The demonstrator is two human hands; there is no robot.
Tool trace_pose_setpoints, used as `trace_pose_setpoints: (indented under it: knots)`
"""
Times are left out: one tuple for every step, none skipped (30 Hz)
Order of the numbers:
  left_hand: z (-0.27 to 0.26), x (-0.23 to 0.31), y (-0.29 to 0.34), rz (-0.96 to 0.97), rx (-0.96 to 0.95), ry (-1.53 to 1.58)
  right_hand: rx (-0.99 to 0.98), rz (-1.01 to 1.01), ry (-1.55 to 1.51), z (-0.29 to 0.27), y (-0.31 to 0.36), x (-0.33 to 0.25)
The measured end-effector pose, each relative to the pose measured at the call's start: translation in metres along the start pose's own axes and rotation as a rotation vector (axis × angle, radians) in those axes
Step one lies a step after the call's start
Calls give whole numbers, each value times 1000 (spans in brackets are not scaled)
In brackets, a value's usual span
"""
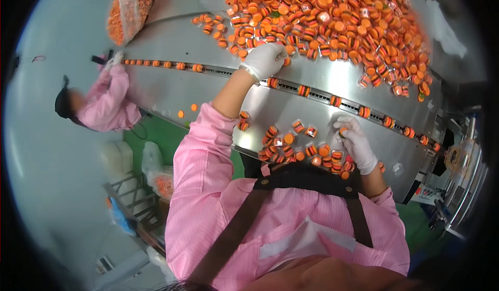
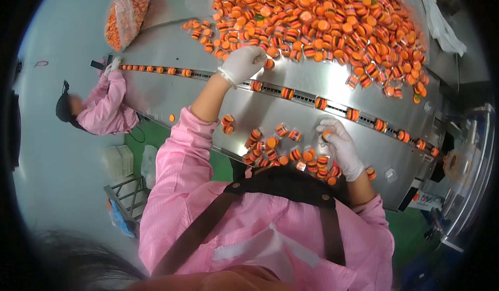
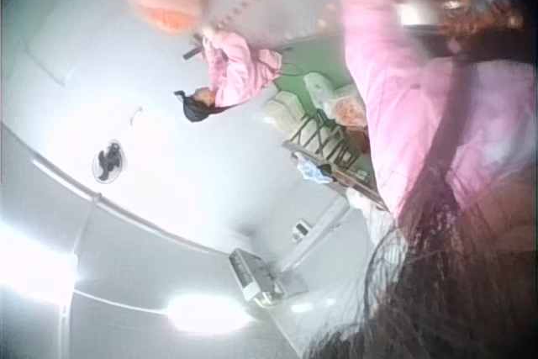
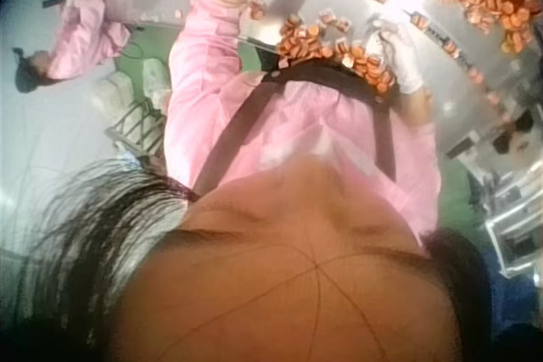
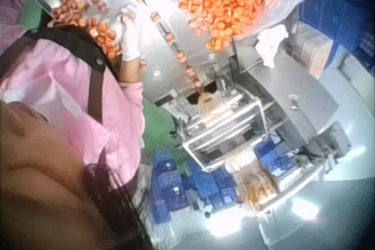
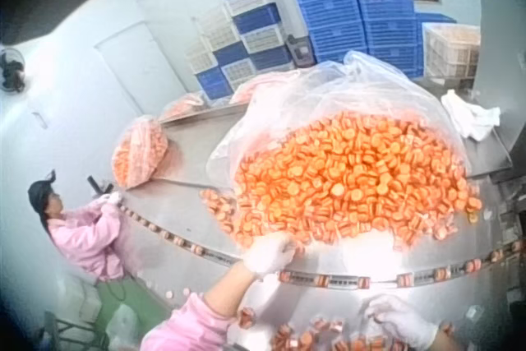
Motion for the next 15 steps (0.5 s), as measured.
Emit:
trace_pose_setpoints:
  knots:
    - [3,1,13,-12,-31,62,10,6,1,-1,2,-3]
    - [4,2,24,-17,-60,121,21,5,-1,-2,4,-6]
    - [6,5,36,-24,-90,180,23,9,-12,-2,6,-7]
    - [7,10,49,-35,-115,234,25,12,-8,-3,6,-6]
    - [14,24,63,9,-184,275,27,14,-4,-4,6,-4]
    - [25,39,77,52,-254,317,30,16,1,-4,6,-2]
    - [36,50,91,203,-222,251,27,28,13,-1,6,-3]
    - [49,63,104,361,-190,184,17,28,8,1,6,-3]
    - [62,71,113,236,-275,148,12,26,0,1,6,-1]
    - [74,79,123,105,-354,111,2,26,-4,2,7,0]
    - [84,83,130,78,-313,55,-3,23,3,3,7,0]
    - [93,86,133,45,-310,22,-8,20,9,4,8,1]
    - [96,90,134,12,-306,-14,-15,17,15,6,8,1]
    - [99,93,134,-21,-302,-49,-8,23,13,5,8,3]
    - [107,92,133,-48,-291,-84,0,28,10,2,8,4]
Point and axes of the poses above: each hand's wrist, its own y-axis away from the middle knuckle, its own z-axis out of the palm, x = y × z, the point moved 6 cm from there along -y, towards the middle knuckle, and after that the axes turned 7 degrees about x, right-handed, at the moved point
